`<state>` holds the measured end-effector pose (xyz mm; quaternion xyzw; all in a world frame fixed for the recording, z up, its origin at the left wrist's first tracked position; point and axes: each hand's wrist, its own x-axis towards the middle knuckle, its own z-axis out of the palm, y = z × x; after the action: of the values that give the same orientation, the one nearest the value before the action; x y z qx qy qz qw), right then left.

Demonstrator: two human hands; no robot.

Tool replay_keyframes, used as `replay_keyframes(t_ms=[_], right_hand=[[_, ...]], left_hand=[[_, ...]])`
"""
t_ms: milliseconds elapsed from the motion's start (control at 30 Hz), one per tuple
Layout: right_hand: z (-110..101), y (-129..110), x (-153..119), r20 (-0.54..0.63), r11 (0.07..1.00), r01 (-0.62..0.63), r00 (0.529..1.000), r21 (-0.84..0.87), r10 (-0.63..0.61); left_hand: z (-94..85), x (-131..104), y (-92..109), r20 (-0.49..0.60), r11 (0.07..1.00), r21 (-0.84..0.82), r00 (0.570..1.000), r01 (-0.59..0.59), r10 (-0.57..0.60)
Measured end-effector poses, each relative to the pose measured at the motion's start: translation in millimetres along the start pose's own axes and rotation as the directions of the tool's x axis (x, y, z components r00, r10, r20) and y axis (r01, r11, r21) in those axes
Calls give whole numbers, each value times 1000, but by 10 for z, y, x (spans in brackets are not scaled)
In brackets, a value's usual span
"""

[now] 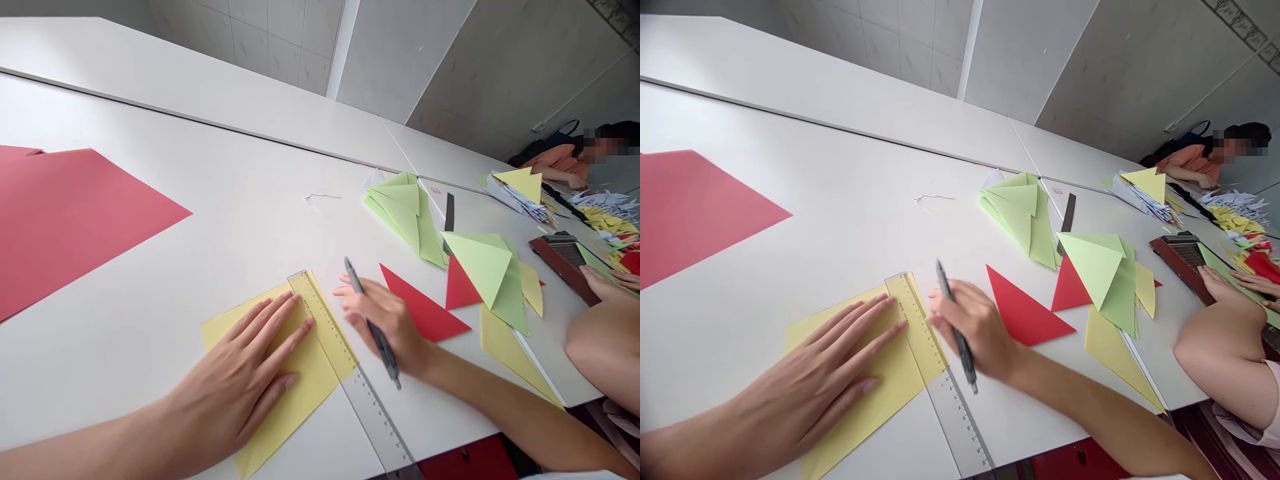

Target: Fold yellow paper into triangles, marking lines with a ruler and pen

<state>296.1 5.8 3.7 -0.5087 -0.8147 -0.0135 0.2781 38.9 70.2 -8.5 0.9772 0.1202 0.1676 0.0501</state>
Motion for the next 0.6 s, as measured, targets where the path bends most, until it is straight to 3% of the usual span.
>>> replay_keyframes(t_ms=[100,200,600], right_hand=[[23,-213,-111,173,978,-93,983,189,60],[37,-265,-163,299,963,-159,950,218,89],[44,-270,-175,344,978,-139,936,156,78]], left_hand=[[-6,-4,7,12,1000,-20,1000,14,-14],[-27,-6,10,23,1000,-17,1000,20,-19],[-63,59,-39,48,999,23,998,-38,37]])
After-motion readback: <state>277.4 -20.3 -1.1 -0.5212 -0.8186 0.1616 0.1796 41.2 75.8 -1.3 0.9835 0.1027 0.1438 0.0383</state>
